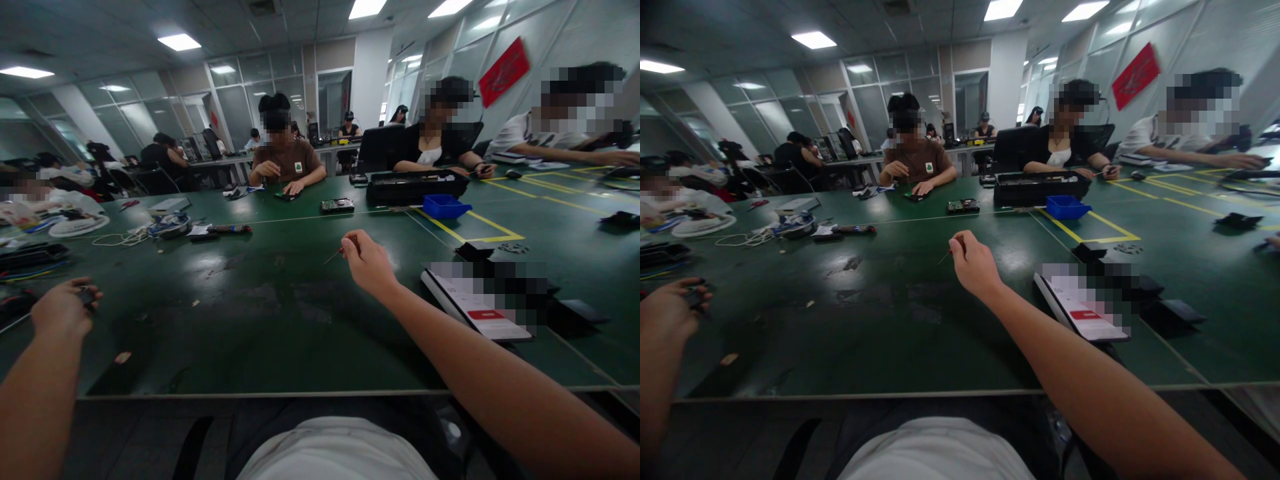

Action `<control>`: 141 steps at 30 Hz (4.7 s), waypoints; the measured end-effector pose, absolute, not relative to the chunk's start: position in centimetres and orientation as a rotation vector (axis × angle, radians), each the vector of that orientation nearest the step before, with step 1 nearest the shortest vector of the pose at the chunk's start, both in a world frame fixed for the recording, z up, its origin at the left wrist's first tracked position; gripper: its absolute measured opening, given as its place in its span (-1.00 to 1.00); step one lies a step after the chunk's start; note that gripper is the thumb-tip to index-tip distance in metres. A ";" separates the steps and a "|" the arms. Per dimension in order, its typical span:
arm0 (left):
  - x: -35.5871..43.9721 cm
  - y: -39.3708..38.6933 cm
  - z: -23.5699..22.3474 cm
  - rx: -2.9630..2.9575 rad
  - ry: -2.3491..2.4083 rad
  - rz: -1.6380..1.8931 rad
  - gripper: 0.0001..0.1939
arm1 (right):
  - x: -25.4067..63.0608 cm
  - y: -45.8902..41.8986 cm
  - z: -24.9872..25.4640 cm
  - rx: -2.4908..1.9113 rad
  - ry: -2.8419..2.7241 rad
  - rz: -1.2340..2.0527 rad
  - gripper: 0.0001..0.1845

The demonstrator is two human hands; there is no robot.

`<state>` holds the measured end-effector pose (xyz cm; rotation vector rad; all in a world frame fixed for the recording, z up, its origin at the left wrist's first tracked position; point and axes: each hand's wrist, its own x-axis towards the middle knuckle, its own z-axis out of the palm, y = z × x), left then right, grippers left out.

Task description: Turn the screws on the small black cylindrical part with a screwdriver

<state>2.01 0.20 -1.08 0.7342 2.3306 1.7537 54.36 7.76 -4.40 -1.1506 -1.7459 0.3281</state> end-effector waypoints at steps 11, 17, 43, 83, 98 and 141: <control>13.9 5.7 0.1 0.795 1.537 1.752 -0.74 | 54.3 7.5 -4.2 -1.157 -1.731 0.315 -0.75; 22.7 8.1 0.4 0.985 1.256 1.514 -0.68 | 54.4 7.5 -4.0 -1.180 -1.720 0.312 -0.74; 33.6 8.9 -7.9 2.076 1.309 0.943 -0.60 | 54.1 7.5 -4.8 -1.064 -1.619 0.551 -0.78; 33.4 8.7 -7.3 2.233 1.330 0.965 -0.57 | 54.2 9.3 -5.7 -1.039 -1.189 1.067 -0.73; 33.7 8.6 -7.2 2.292 1.355 0.939 -0.57 | 53.8 8.1 -5.0 -1.117 -1.409 0.653 -0.75; 32.9 9.0 -7.0 2.345 1.350 0.962 -0.57 | 53.6 8.8 -5.4 -1.028 -0.956 1.196 -0.74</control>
